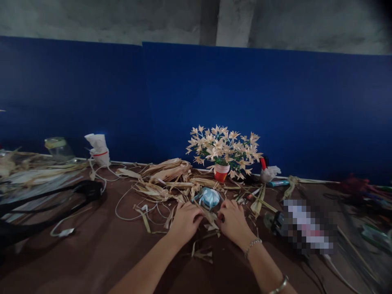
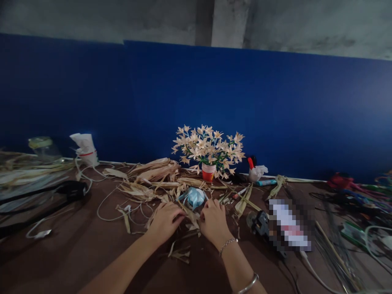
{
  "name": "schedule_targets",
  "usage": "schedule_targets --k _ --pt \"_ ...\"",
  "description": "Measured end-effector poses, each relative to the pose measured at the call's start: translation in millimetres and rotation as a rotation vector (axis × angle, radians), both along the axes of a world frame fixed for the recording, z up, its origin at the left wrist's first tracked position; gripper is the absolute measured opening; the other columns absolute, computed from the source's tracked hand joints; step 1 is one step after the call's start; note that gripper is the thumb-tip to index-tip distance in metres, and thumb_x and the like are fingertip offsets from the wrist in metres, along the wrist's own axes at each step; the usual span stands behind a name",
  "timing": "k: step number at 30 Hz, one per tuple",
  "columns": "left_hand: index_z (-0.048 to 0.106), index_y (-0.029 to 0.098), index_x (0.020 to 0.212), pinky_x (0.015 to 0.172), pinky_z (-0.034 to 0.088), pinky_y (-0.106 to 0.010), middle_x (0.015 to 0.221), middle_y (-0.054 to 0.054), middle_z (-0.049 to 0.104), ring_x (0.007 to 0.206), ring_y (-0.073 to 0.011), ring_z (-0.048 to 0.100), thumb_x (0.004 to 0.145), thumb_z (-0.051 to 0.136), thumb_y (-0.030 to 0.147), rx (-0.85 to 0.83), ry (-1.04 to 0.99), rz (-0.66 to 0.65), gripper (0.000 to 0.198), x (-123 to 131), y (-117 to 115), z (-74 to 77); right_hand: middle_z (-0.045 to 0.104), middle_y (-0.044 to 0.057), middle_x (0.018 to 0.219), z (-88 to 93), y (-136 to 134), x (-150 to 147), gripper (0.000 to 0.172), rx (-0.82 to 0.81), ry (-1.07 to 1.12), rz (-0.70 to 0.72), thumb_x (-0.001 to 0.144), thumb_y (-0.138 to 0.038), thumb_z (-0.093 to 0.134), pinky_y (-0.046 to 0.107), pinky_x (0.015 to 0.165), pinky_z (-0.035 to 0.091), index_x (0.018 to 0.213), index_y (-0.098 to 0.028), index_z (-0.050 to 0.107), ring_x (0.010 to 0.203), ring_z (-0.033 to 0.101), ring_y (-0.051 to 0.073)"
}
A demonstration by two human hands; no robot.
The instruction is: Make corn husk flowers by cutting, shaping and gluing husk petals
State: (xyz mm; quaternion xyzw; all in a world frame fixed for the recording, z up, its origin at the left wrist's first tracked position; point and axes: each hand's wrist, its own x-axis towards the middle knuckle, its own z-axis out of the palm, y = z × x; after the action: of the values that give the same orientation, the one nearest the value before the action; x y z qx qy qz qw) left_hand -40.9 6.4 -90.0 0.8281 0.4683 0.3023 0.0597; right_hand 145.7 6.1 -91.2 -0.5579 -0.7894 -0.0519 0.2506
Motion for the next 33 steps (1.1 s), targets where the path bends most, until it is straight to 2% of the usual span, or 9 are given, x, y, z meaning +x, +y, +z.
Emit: schedule_targets --k 3,7,13,18,22,28,30,33 --pt "0.063 0.023 0.075 0.078 0.032 -0.033 0.075 -0.001 0.066 0.080 -0.0176 0.054 0.073 0.051 0.013 -0.026 0.043 -0.006 0.016 1.5 1.0 -4.6 0.057 0.003 0.077 1.0 3.2 -0.4 0.015 -0.012 0.086 0.021 0.069 -0.017 0.059 0.030 0.066 0.032 0.055 -0.020 0.060 0.079 0.049 0.019" --pt "0.063 0.022 0.073 0.074 0.034 -0.033 0.074 -0.003 0.064 0.080 -0.0193 0.054 0.072 0.051 0.012 -0.042 0.107 0.020 0.016 2.1 2.5 -9.4 0.061 0.002 0.076 13.6 6.5 -1.5 0.010 0.000 0.268 0.044 0.073 -0.017 0.054 0.027 0.067 0.034 0.066 -0.020 0.060 0.077 0.053 0.017" --pt "0.064 0.023 0.080 0.076 0.034 -0.033 0.081 -0.003 0.064 0.084 -0.0195 0.053 0.074 0.050 0.015 -0.054 0.086 -0.031 0.018 1.9 4.2 -10.1 0.066 0.000 0.070 29.3 16.8 -16.0 0.012 -0.044 0.235 0.046 0.074 -0.017 0.052 0.028 0.067 0.034 0.071 -0.022 0.062 0.070 0.058 0.017" --pt "0.065 0.023 0.079 0.075 0.034 -0.034 0.080 -0.003 0.065 0.082 -0.0202 0.054 0.074 0.049 0.013 -0.083 0.065 -0.038 0.019 1.0 5.0 -9.8 0.069 0.001 0.083 30.6 43.1 -36.8 0.022 -0.109 0.276 0.116 0.075 -0.013 0.047 0.025 0.069 0.040 0.083 -0.022 0.065 0.076 0.061 0.015" --pt "0.065 0.020 0.082 0.075 0.037 -0.031 0.082 -0.004 0.066 0.084 -0.0201 0.055 0.072 0.049 0.008 -0.117 0.008 -0.041 0.023 -2.3 7.0 -10.0 0.066 0.003 0.098 28.3 53.0 -31.8 0.030 -0.111 0.296 0.130 0.074 -0.009 0.044 0.025 0.079 0.040 0.095 -0.019 0.063 0.091 0.058 0.015" --pt "0.066 0.020 0.081 0.075 0.040 -0.029 0.081 -0.004 0.067 0.080 -0.0181 0.057 0.074 0.048 0.011 -0.103 -0.099 0.082 0.021 -15.5 14.8 -2.6 0.067 0.005 0.085 27.0 29.4 -2.7 0.021 -0.131 0.277 0.081 0.072 -0.012 0.047 0.028 0.077 0.039 0.081 -0.018 0.066 0.083 0.057 0.018" --pt "0.065 0.020 0.081 0.078 0.040 -0.029 0.083 -0.004 0.067 0.082 -0.0178 0.057 0.074 0.050 0.012 -0.078 -0.178 0.101 0.019 -19.2 16.3 1.3 0.066 0.004 0.079 26.0 15.6 0.7 0.017 -0.177 0.217 0.130 0.070 -0.014 0.052 0.028 0.075 0.038 0.076 -0.020 0.067 0.081 0.056 0.018" --pt "0.066 0.021 0.079 0.078 0.041 -0.029 0.084 -0.003 0.067 0.081 -0.0178 0.057 0.072 0.052 0.013 -0.086 -0.227 0.084 0.017 -19.1 15.2 5.8 0.063 0.002 0.079 23.1 -4.4 -1.9 0.011 -0.278 0.003 0.269 0.067 -0.018 0.058 0.028 0.074 0.035 0.072 -0.022 0.067 0.082 0.052 0.018"
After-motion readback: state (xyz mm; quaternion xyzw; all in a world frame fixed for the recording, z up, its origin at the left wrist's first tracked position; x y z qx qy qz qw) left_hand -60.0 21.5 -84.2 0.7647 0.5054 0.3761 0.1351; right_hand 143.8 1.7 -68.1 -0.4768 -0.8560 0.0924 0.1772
